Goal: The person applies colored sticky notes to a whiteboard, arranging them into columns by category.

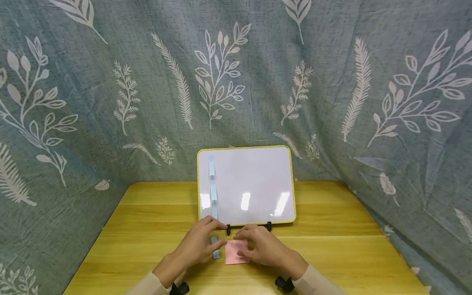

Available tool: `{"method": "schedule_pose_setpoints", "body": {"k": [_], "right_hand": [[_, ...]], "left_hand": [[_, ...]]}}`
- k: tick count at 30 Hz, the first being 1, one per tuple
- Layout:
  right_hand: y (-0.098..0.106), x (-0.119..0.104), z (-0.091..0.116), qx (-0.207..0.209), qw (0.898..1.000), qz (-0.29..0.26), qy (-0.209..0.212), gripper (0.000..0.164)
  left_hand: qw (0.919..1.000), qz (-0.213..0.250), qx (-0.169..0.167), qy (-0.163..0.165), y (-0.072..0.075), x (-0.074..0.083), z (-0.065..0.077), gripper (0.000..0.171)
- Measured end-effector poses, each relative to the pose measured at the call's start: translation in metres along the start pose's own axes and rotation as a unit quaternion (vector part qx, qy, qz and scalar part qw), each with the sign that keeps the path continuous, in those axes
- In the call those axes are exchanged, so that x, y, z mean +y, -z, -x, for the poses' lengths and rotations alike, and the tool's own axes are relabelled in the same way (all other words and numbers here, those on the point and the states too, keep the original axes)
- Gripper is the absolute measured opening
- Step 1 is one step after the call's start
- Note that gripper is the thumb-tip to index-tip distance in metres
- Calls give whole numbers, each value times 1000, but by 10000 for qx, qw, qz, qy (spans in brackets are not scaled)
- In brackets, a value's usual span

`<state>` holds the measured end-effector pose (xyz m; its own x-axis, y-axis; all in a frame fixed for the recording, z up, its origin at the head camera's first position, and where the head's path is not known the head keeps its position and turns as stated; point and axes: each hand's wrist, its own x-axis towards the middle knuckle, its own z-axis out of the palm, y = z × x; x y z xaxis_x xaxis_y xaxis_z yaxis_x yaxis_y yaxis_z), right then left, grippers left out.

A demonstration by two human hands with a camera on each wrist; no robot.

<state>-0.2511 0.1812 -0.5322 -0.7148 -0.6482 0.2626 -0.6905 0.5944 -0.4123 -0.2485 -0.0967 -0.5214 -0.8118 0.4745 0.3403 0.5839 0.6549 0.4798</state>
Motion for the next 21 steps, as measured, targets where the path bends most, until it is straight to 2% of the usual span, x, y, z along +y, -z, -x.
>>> {"method": "schedule_pose_setpoints", "body": {"k": [3,10,21], "right_hand": [[-3,1,4,-93,9998,85,-123,33],[-5,2,8,-163,9994,221,-217,37],[-4,3,12,-395,9988,271,-57,39]], "left_hand": [[9994,-27,-303,-182,-4,0,3,33],[9972,-199,-699,-169,-12,1,6,41],[9947,-504,-873,-202,-22,1,7,39]]}}
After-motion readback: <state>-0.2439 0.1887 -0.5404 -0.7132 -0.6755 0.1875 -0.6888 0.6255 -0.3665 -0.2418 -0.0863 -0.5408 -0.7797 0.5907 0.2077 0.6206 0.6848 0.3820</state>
